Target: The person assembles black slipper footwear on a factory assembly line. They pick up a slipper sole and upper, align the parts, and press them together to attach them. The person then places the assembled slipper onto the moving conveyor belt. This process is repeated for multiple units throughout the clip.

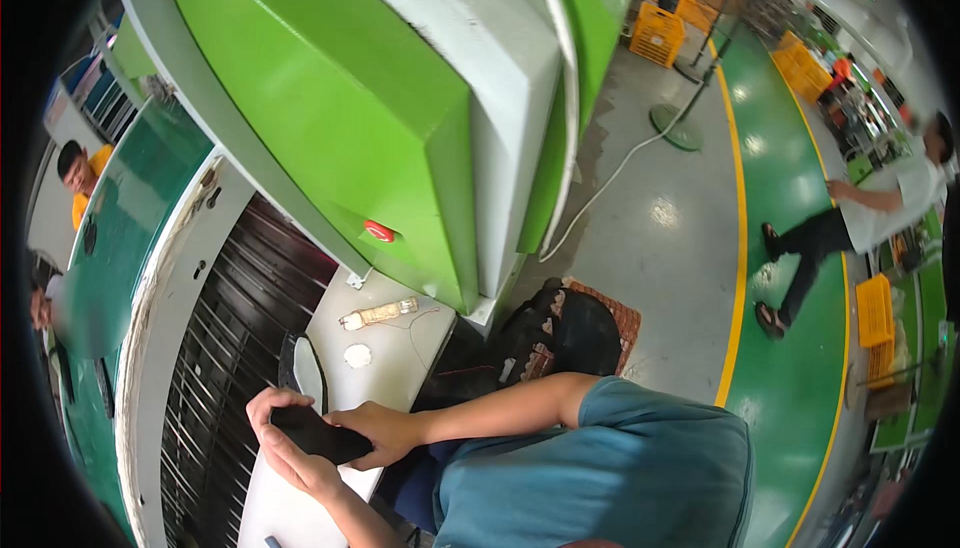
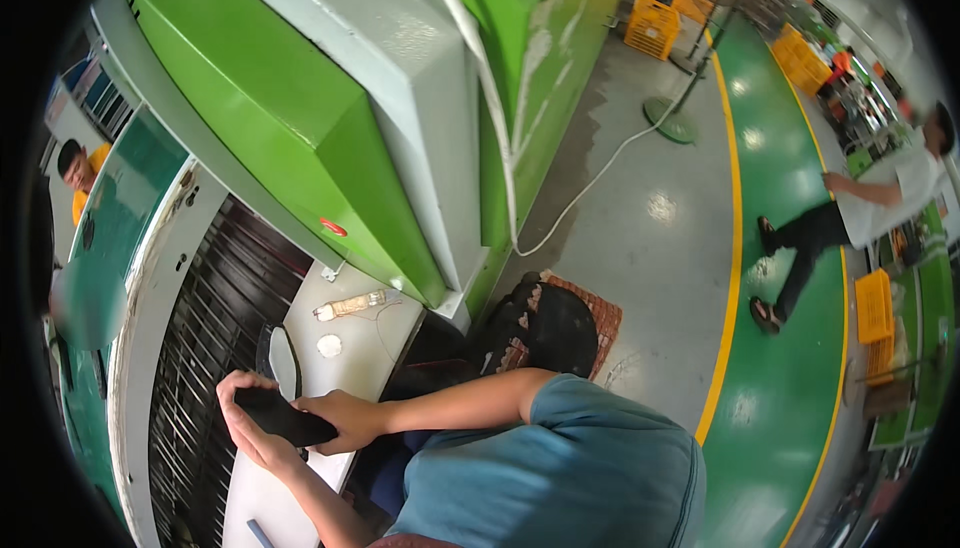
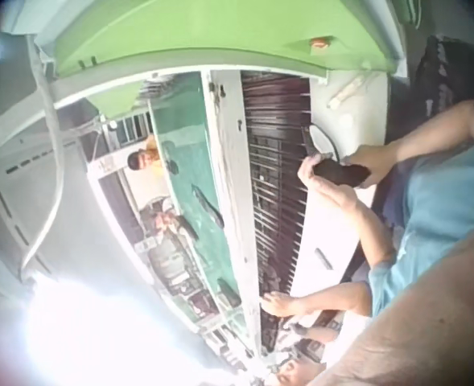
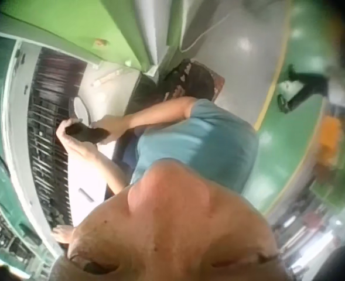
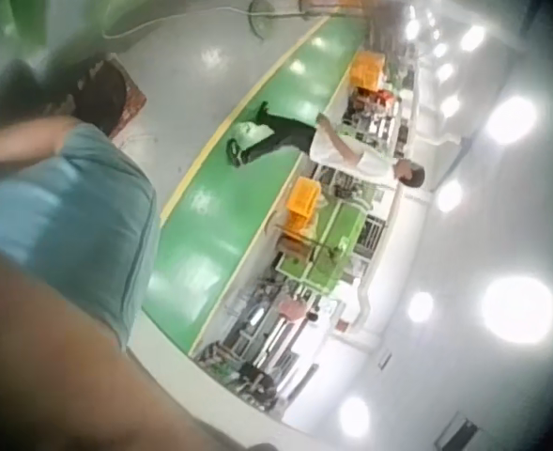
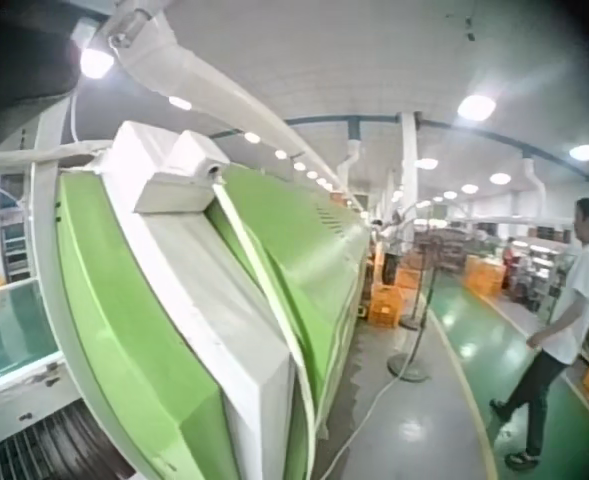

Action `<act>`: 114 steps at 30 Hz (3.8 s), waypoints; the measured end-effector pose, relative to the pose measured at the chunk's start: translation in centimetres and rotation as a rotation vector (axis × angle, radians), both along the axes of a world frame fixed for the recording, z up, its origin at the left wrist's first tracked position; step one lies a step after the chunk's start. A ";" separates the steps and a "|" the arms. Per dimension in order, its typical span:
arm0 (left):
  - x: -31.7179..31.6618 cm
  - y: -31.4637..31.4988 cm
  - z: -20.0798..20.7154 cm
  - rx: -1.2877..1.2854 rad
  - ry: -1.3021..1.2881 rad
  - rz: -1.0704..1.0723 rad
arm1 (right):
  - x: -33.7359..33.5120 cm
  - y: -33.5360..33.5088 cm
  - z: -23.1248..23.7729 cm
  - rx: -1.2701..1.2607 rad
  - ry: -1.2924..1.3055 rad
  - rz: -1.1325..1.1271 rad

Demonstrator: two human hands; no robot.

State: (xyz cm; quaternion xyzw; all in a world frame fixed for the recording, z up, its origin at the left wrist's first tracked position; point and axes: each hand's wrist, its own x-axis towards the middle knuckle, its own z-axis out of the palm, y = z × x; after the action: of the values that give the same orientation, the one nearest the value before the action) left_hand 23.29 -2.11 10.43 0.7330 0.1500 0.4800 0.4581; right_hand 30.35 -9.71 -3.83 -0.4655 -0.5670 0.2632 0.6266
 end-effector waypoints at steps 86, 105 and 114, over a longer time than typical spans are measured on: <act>-5.9 3.0 5.3 0.169 0.049 -0.139 | 11.8 -25.5 26.8 0.591 -0.124 -0.448; -7.4 6.7 7.1 0.330 0.085 -0.234 | 0.0 -16.1 -3.2 -0.923 -0.250 0.363; -7.3 6.5 6.7 0.321 0.058 -0.187 | -0.9 -15.4 -3.8 -0.919 -0.266 0.304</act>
State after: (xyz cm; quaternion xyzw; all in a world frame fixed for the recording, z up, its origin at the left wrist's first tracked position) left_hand 15.96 4.43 17.15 0.8209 0.0160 0.4318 0.3734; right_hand 29.46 -25.10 -7.63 -0.6349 -0.5289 0.5124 0.2336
